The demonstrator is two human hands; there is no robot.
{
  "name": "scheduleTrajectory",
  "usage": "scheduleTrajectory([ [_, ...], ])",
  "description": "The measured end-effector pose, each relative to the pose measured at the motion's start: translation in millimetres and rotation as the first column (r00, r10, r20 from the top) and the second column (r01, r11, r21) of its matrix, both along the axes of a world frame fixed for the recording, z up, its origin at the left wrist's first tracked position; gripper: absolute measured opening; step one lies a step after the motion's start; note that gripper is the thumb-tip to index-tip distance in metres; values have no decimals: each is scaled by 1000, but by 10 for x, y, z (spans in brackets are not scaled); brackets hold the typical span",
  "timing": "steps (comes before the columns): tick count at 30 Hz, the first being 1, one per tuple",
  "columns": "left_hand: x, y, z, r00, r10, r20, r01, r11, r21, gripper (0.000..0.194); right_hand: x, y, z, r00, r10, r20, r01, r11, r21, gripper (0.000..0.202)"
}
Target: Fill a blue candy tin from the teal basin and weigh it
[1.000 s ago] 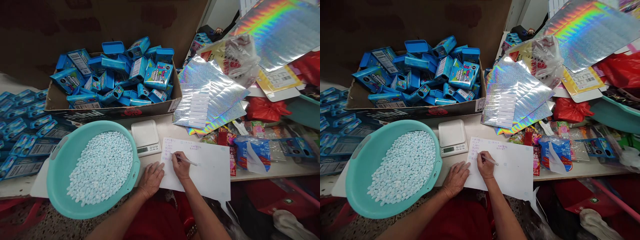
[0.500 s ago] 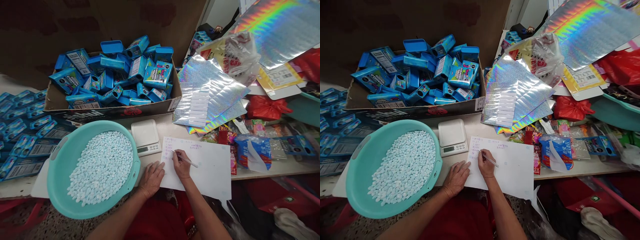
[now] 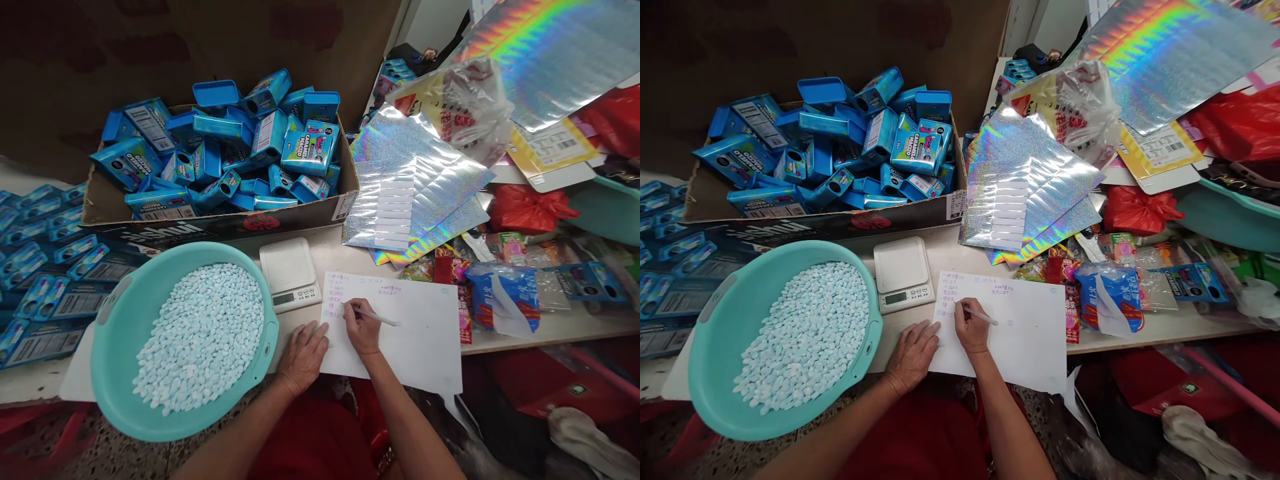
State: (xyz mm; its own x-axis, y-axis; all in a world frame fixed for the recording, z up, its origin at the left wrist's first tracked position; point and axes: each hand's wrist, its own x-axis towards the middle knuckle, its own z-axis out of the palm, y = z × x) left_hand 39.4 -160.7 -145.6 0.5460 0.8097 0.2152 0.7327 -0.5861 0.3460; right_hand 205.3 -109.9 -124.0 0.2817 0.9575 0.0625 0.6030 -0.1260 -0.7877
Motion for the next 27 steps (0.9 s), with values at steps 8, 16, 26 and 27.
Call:
scheduleTrajectory([
  [8, 3, 23, 39, 1000, 1, 16, -2, 1000, 25, 14, 6, -6, -34, 999, -11, 42, 10, 1000, 13, 15],
  [16, 9, 18, 39, 1000, 7, 7, -7, 1000, 17, 14, 3, 7, -1, 992, -6, 125, 1, 999, 42, 15],
  [26, 0, 8, 19, 1000, -2, 5, 2, 1000, 5, 16, -8, -4, 4, 988, -22, 155, 17, 999, 38, 12],
  [27, 1, 11, 25, 1000, 0, 13, 0, 1000, 10, 16, -8, -5, -1, 988, -24, 153, 19, 999, 37, 12],
])
